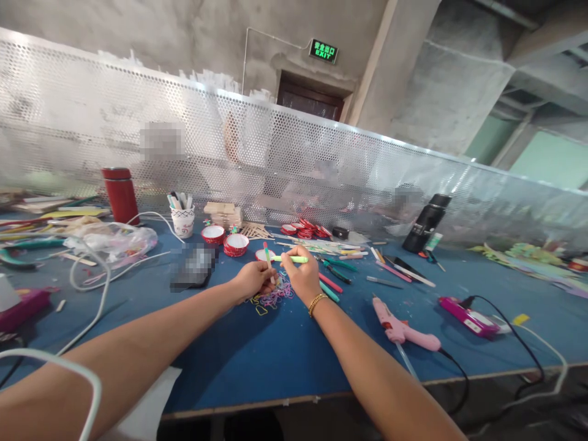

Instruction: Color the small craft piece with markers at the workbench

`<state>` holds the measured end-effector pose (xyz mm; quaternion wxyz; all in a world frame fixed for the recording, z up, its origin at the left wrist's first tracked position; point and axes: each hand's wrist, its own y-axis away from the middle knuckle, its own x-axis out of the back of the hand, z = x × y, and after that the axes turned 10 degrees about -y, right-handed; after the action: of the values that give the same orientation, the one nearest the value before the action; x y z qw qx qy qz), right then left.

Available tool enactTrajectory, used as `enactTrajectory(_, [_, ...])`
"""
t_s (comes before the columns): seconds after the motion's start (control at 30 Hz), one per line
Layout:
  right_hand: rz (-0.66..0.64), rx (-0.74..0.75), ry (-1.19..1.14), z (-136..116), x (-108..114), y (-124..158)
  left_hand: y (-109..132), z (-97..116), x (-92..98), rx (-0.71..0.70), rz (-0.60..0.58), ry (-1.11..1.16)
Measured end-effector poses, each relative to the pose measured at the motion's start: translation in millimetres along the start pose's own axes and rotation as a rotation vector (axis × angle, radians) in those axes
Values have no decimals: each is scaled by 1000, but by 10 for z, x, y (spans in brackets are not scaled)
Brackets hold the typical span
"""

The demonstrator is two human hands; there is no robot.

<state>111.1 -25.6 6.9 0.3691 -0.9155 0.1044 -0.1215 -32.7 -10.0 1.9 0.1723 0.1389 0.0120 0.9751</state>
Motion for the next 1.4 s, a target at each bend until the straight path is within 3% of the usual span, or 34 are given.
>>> enactTrajectory(1.4, [-4,26,-30,-22,-4,-3,-24,-40,18,-25,-1,-14])
